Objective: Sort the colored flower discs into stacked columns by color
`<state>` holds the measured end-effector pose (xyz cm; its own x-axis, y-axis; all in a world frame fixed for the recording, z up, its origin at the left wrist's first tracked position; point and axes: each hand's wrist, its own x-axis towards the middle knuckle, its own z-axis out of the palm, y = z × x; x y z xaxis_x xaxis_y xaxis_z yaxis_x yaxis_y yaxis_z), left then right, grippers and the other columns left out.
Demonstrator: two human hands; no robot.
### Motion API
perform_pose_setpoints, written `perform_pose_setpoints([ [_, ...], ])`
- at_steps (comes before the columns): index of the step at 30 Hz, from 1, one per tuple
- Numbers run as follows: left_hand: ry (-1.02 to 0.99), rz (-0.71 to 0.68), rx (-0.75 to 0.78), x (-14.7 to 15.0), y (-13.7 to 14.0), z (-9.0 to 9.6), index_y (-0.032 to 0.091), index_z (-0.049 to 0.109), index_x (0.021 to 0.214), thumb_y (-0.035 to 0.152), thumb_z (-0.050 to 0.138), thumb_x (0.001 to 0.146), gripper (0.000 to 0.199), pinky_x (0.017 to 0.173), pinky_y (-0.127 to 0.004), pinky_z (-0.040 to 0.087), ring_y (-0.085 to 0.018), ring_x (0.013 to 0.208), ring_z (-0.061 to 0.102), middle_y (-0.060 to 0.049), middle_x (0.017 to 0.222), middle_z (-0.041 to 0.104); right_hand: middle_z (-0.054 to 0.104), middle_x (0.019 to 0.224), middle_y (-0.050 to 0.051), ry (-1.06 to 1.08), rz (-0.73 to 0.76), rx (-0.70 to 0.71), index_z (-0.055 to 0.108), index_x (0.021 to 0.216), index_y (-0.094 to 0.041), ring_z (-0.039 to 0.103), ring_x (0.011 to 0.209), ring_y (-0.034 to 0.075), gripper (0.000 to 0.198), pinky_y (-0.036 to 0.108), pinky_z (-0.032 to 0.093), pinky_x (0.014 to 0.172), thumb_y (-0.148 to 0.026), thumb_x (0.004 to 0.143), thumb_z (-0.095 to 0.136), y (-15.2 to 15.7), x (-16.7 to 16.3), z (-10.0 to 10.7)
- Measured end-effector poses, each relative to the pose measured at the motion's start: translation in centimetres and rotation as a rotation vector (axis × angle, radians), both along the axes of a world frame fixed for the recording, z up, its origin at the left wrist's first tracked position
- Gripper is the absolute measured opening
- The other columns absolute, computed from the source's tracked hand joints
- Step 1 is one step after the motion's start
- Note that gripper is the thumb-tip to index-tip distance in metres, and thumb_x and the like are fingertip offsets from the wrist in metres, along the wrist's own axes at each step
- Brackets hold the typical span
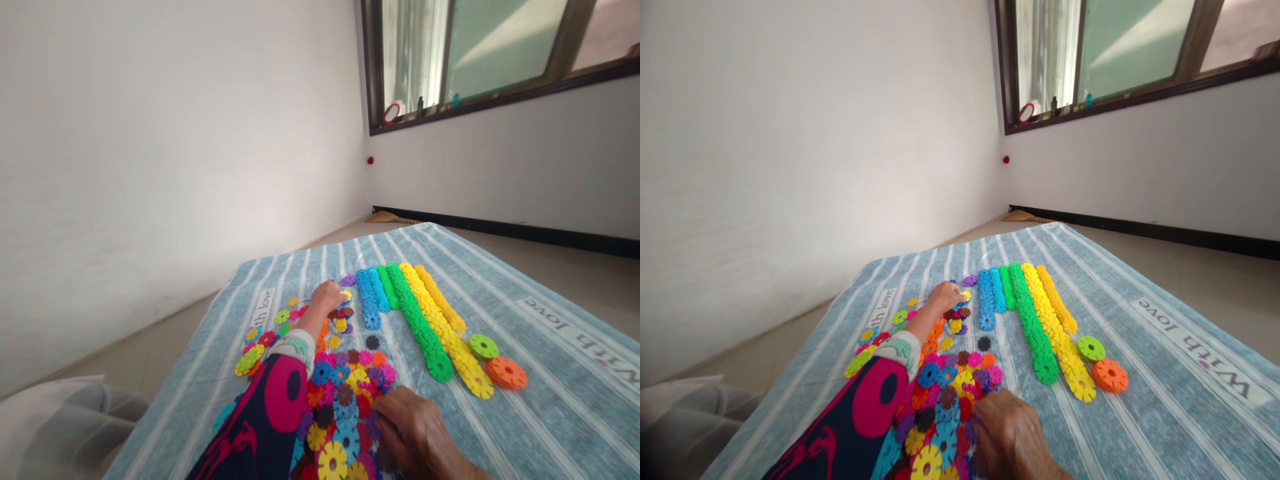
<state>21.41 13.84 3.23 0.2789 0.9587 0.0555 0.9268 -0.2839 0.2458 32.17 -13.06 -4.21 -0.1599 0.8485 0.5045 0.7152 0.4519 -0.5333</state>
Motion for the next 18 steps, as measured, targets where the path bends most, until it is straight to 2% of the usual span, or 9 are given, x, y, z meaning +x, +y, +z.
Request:
perform_pose_setpoints([
  [6,0.03,-0.034,-0.025,0.0,0.3,0.0,0.019,0.069,0.059,0.033,0.066,0.061,0.015,0.056,-0.024,0.038,-0.019,0.069,0.064,-0.005,0.065,0.069,0.062,0.074,-0.001,-0.014,-0.006,-0.009,0.056,0.082,-0.023,0.057,0.067,0.014,0.011,0.024,0.036,0.059,-0.018,0.085,0.046,0.0,0.0,-0.3],
  [15,-0.108,-0.036,0.035,-0.2,-0.1,-0.5,0.02,0.072,0.077,0.026,0.067,0.061,0.018,0.061,-0.025,0.04,-0.019,0.075,0.063,-0.003,0.078,0.072,0.062,0.071,-0.001,-0.057,-0.066,-0.059,0.055,0.074,-0.022,0.055,0.066,0.013,0.012,0.024,0.035,0.059,-0.017,0.083,0.048,-0.1,-0.1,0.7],
  [18,-0.191,-0.041,0.034,-0.4,-0.2,-0.4,0.018,0.071,0.074,0.023,0.064,0.064,0.014,0.061,-0.024,0.041,-0.018,0.071,0.062,-0.003,0.074,0.071,0.061,0.072,-0.001,-0.08,-0.076,-0.094,0.053,0.072,-0.021,0.054,0.066,0.013,0.013,0.023,0.035,0.061,-0.017,0.083,0.048,-0.1,-0.1,1.1],
])
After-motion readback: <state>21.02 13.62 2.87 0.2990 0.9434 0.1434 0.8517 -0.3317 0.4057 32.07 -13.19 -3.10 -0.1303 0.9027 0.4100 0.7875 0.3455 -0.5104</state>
